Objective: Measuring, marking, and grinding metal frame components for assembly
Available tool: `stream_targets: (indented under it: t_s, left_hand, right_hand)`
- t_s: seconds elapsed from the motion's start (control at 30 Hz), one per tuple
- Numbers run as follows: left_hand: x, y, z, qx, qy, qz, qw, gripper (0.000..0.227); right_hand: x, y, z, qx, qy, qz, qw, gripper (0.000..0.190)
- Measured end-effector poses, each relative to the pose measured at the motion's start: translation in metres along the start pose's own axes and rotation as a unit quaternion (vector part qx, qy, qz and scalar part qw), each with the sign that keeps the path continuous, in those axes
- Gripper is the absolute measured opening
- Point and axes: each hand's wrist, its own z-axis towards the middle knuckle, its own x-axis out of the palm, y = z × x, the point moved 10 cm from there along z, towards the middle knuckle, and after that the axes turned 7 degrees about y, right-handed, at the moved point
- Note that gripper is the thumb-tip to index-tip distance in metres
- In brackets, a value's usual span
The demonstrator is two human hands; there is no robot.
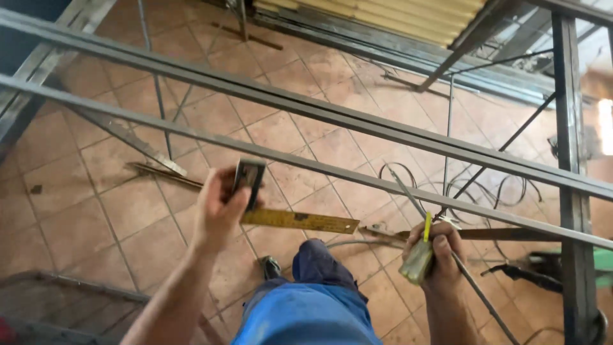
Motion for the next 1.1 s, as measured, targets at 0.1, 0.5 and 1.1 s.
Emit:
stream_targets:
  t_s: [0.1, 0.5, 1.1]
  left_hand:
    - [-0.016, -0.017, 0.091, -0.031, 0.054, 0.063, 0.996, 0.037]
    - [0.038, 0.104, 0.356, -0.073, 0.303, 0.326, 0.893, 0.028]
    - [0.083, 0.045, 0.287, 0.087, 0.339, 0.397, 0.848, 0.043]
  right_hand:
    - [-0.013, -0.021, 0.022, 0.007, -0.066, 0.022, 0.998, 0.015]
    - [0.025, -0.055, 0.171, -0.035, -0.028, -0.087, 0.995, 0.027]
    - [0.062, -0.106, 0.18, 0.005, -0.259, -0.075, 0.963, 0.021]
